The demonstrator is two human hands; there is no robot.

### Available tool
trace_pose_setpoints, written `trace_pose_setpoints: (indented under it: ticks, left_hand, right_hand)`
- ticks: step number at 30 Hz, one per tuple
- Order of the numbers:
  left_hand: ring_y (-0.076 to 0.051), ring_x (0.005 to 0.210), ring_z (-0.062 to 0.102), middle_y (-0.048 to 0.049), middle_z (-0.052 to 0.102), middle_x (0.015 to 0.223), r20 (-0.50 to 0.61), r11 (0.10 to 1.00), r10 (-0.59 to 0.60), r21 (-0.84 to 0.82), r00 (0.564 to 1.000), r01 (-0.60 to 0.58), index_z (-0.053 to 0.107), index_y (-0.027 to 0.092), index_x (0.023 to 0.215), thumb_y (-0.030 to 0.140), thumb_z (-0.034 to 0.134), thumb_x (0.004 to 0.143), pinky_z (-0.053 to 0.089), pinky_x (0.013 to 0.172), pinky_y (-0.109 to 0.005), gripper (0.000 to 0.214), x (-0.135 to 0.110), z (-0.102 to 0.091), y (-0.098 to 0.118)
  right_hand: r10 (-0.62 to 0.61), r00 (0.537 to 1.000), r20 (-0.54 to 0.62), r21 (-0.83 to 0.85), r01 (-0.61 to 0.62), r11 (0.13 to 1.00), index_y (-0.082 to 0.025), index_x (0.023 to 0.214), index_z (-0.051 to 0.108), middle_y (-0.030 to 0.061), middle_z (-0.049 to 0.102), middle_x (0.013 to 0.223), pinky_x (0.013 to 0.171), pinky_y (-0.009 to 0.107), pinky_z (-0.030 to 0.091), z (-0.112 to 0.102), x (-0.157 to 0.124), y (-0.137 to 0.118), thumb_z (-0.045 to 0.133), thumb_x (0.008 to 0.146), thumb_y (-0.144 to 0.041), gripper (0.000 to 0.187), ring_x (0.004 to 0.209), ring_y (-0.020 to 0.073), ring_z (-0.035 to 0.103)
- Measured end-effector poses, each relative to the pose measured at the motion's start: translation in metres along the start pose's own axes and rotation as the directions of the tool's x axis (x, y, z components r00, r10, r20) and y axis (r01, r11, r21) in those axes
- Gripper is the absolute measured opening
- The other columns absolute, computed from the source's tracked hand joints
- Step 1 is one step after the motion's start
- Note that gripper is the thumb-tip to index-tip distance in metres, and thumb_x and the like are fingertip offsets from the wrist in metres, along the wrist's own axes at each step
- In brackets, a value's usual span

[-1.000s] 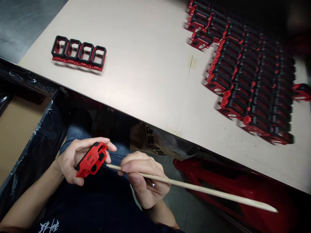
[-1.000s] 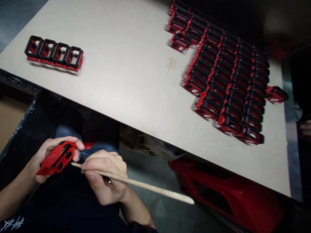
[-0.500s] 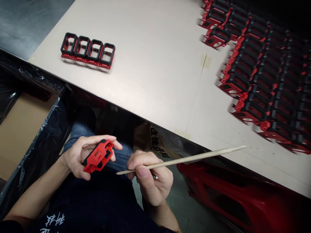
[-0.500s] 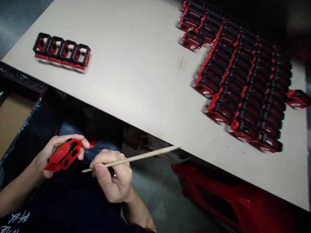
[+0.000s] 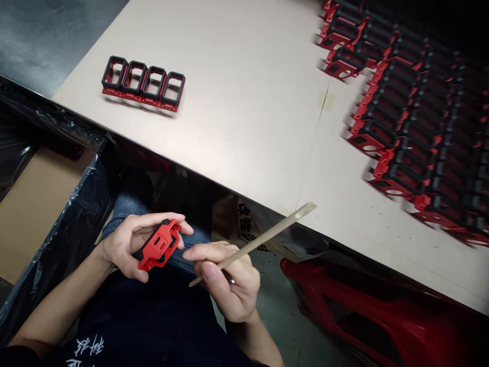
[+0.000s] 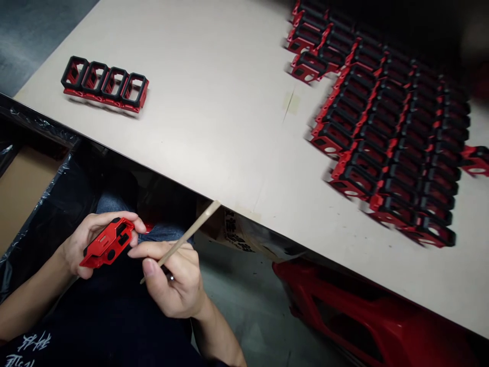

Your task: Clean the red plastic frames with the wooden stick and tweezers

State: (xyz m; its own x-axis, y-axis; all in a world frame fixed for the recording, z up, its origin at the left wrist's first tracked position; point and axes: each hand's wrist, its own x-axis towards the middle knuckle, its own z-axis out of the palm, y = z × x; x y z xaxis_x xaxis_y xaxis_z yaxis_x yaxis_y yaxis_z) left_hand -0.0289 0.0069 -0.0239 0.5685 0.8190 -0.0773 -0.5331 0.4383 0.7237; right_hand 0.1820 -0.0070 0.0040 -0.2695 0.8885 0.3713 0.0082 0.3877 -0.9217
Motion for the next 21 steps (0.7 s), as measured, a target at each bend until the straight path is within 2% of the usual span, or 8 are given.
trace_pose_setpoints:
  ticks: [3, 6, 8, 10, 13, 17, 21]
  left_hand:
    - [-0.028, 0.115, 0.074, -0.0131, 0.076, 0.128, 0.028, 0.997, 0.030, 0.069, 0.999, -0.032, 0.071, 0.024, 0.139, 0.028, 0.104, 0.059, 0.056, 0.104, -0.033, 0.087, 0.002, -0.004, 0.000]
    - [-0.029, 0.117, 0.073, -0.0131, 0.076, 0.128, 0.044, 0.991, 0.050, 0.119, 0.998, -0.055, 0.070, 0.023, 0.140, 0.028, 0.103, 0.059, 0.055, 0.106, -0.034, 0.088, 0.003, -0.010, 0.002]
    - [-0.027, 0.111, 0.075, -0.0138, 0.076, 0.127, 0.038, 0.989, 0.046, 0.141, 0.998, -0.051, 0.070, 0.022, 0.140, 0.028, 0.103, 0.058, 0.058, 0.101, -0.032, 0.089, 0.004, -0.013, 0.003]
    - [-0.027, 0.108, 0.075, -0.0148, 0.076, 0.127, 0.012, 0.987, 0.051, 0.150, 0.999, -0.052, 0.071, 0.022, 0.139, 0.030, 0.103, 0.058, 0.059, 0.097, -0.032, 0.088, 0.004, -0.015, 0.005]
    - [-0.028, 0.107, 0.075, -0.0160, 0.076, 0.127, -0.028, 0.987, 0.063, 0.151, 0.998, -0.058, 0.072, 0.022, 0.137, 0.031, 0.103, 0.057, 0.060, 0.096, -0.034, 0.087, 0.004, -0.013, 0.008]
    - [-0.027, 0.107, 0.076, -0.0150, 0.076, 0.127, -0.008, 0.985, 0.059, 0.162, 0.998, -0.057, 0.072, 0.024, 0.138, 0.026, 0.103, 0.057, 0.060, 0.096, -0.032, 0.086, 0.005, -0.010, 0.010]
    - [-0.026, 0.109, 0.075, -0.0139, 0.075, 0.129, 0.011, 0.984, 0.062, 0.166, 0.998, -0.063, 0.071, 0.024, 0.139, 0.025, 0.103, 0.059, 0.058, 0.099, -0.031, 0.087, 0.006, -0.010, 0.010]
  right_hand:
    - [-0.070, 0.996, 0.064, -0.147, 0.079, 0.986, -0.015, 0.126, 0.069, -0.0017, 0.067, 0.060, 0.047, 0.026, 0.048, 0.003, 0.003, 0.004, 0.049, 0.102, -0.017, 0.031, 0.043, 0.0133, 0.057]
    - [-0.131, 0.983, 0.130, -0.277, 0.163, 0.947, -0.014, 0.131, 0.066, -0.0004, 0.070, 0.065, 0.047, 0.027, 0.047, 0.010, 0.005, 0.009, 0.050, 0.098, -0.011, 0.036, 0.045, 0.0142, 0.059]
    - [-0.153, 0.974, 0.165, -0.191, 0.184, 0.964, -0.015, 0.126, 0.067, -0.0009, 0.070, 0.064, 0.046, 0.026, 0.045, 0.014, 0.005, 0.012, 0.050, 0.097, -0.011, 0.034, 0.045, 0.0140, 0.058]
    - [-0.168, 0.971, 0.169, -0.018, 0.174, 0.985, -0.016, 0.115, 0.071, -0.0016, 0.068, 0.061, 0.046, 0.026, 0.045, 0.016, 0.003, 0.013, 0.049, 0.100, -0.014, 0.027, 0.043, 0.0130, 0.056]
    - [-0.146, 0.984, 0.106, 0.153, 0.129, 0.980, -0.016, 0.101, 0.074, -0.0015, 0.065, 0.056, 0.044, 0.025, 0.042, 0.015, 0.001, 0.014, 0.048, 0.104, -0.020, 0.027, 0.039, 0.0113, 0.051]
    - [-0.045, 0.998, 0.037, 0.145, 0.039, 0.989, -0.015, 0.104, 0.075, -0.0053, 0.055, 0.051, 0.044, 0.024, 0.041, 0.008, 0.001, 0.015, 0.047, 0.105, -0.023, 0.029, 0.037, 0.0101, 0.047]
    - [-0.023, 1.000, 0.020, 0.103, 0.021, 0.994, -0.016, 0.119, 0.073, -0.0059, 0.056, 0.055, 0.045, 0.024, 0.041, 0.005, 0.001, 0.015, 0.048, 0.104, -0.021, 0.030, 0.039, 0.0098, 0.048]
